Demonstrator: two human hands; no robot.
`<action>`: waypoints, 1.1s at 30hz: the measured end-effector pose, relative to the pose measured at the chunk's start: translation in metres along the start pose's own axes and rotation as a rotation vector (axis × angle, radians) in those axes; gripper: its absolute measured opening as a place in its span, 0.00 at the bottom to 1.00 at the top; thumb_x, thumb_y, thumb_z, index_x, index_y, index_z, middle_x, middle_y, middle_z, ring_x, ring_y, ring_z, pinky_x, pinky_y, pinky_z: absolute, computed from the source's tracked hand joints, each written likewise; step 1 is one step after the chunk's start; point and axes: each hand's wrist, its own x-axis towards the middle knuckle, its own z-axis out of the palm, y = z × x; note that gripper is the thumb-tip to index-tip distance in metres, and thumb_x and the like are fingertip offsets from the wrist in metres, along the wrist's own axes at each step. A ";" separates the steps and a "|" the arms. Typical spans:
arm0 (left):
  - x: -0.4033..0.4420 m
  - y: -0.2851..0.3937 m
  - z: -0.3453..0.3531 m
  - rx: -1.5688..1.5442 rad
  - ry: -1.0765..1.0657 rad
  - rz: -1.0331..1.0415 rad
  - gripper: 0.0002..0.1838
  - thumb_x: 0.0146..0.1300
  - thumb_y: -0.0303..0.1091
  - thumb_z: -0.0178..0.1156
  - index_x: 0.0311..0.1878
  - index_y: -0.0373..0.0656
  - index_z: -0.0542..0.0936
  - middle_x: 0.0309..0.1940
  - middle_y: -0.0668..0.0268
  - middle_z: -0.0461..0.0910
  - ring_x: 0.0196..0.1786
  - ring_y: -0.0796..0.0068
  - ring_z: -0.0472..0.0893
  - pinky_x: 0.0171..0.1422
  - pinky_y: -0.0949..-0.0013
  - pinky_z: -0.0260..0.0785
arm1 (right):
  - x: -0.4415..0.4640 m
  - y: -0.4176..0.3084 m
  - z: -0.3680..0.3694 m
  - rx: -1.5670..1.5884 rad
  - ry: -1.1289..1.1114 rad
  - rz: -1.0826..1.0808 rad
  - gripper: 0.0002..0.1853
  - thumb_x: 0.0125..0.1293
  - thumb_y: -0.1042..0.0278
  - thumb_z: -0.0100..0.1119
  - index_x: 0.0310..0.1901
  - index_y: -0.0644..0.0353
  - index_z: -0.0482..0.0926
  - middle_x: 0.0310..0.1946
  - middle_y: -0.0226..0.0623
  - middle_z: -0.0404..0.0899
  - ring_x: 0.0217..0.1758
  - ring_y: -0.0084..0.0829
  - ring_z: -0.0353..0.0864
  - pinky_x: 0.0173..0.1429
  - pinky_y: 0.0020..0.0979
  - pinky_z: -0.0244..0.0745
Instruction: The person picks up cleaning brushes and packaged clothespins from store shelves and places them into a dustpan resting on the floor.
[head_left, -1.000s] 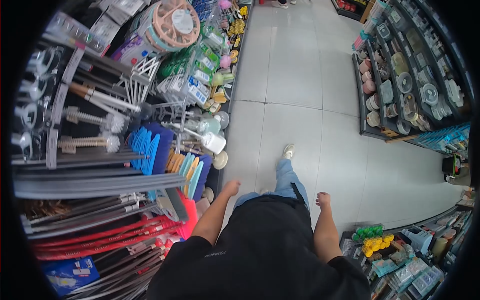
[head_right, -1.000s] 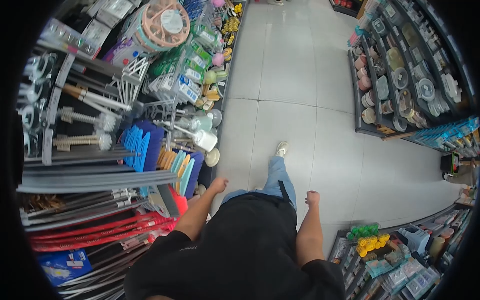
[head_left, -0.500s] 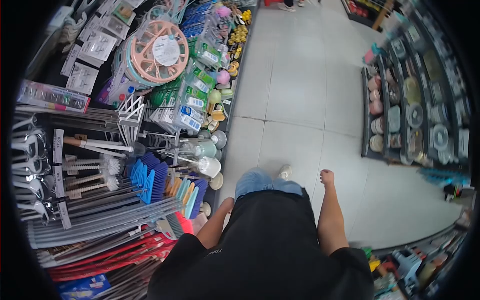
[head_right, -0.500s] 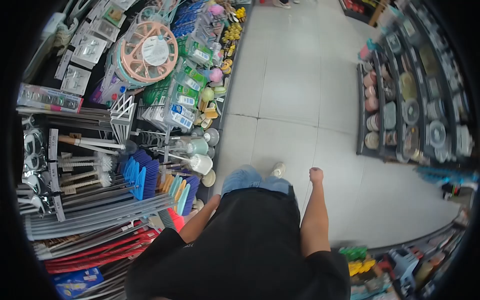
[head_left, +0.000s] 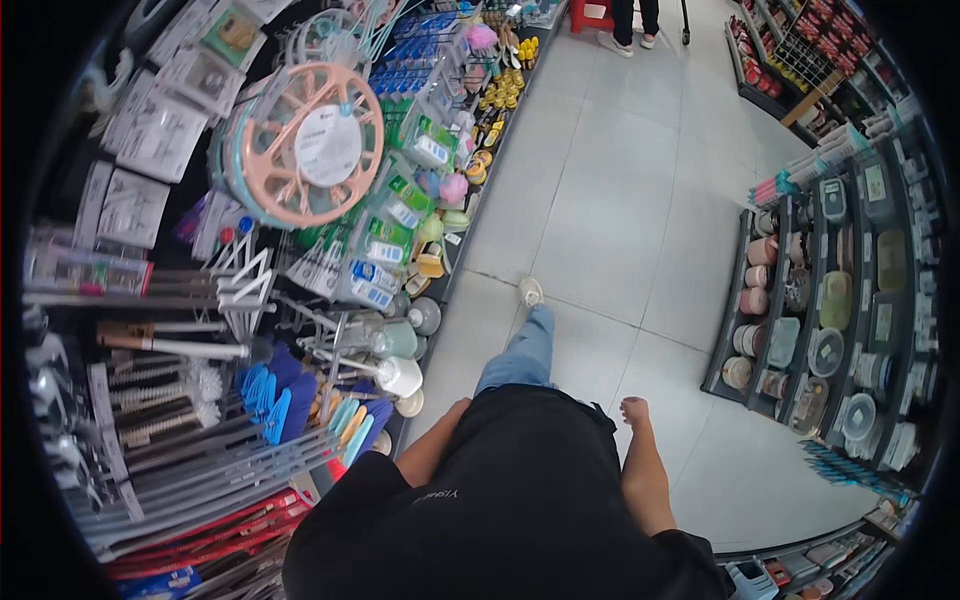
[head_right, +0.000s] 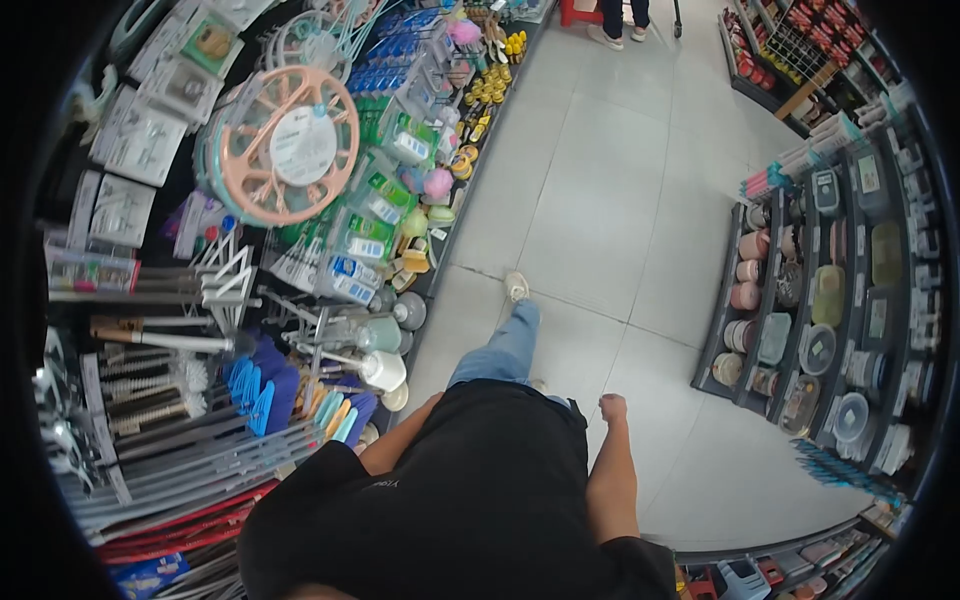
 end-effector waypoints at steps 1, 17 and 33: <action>0.022 0.008 -0.004 -0.027 -0.028 -0.003 0.18 0.51 0.38 0.62 0.39 0.32 0.82 0.38 0.43 0.81 0.46 0.50 0.82 0.48 0.53 0.73 | 0.002 -0.017 -0.011 0.016 0.004 0.057 0.12 0.56 0.70 0.56 0.42 0.62 0.80 0.27 0.35 0.80 0.23 0.26 0.75 0.25 0.31 0.74; 0.200 0.331 -0.307 -0.183 0.246 0.306 0.16 0.50 0.22 0.49 0.38 0.42 0.84 0.37 0.47 0.81 0.41 0.52 0.82 0.47 0.58 0.73 | 0.163 -0.293 -0.034 -0.096 0.225 -0.334 0.12 0.56 0.71 0.58 0.42 0.64 0.81 0.26 0.33 0.79 0.25 0.24 0.76 0.25 0.26 0.71; 0.105 0.206 -0.166 -0.315 0.005 -0.444 0.19 0.54 0.40 0.59 0.45 0.39 0.82 0.43 0.44 0.80 0.50 0.47 0.79 0.53 0.52 0.72 | 0.285 -0.622 0.016 -0.619 -0.011 -0.483 0.12 0.52 0.63 0.58 0.34 0.59 0.85 0.31 0.43 0.84 0.38 0.41 0.84 0.45 0.37 0.77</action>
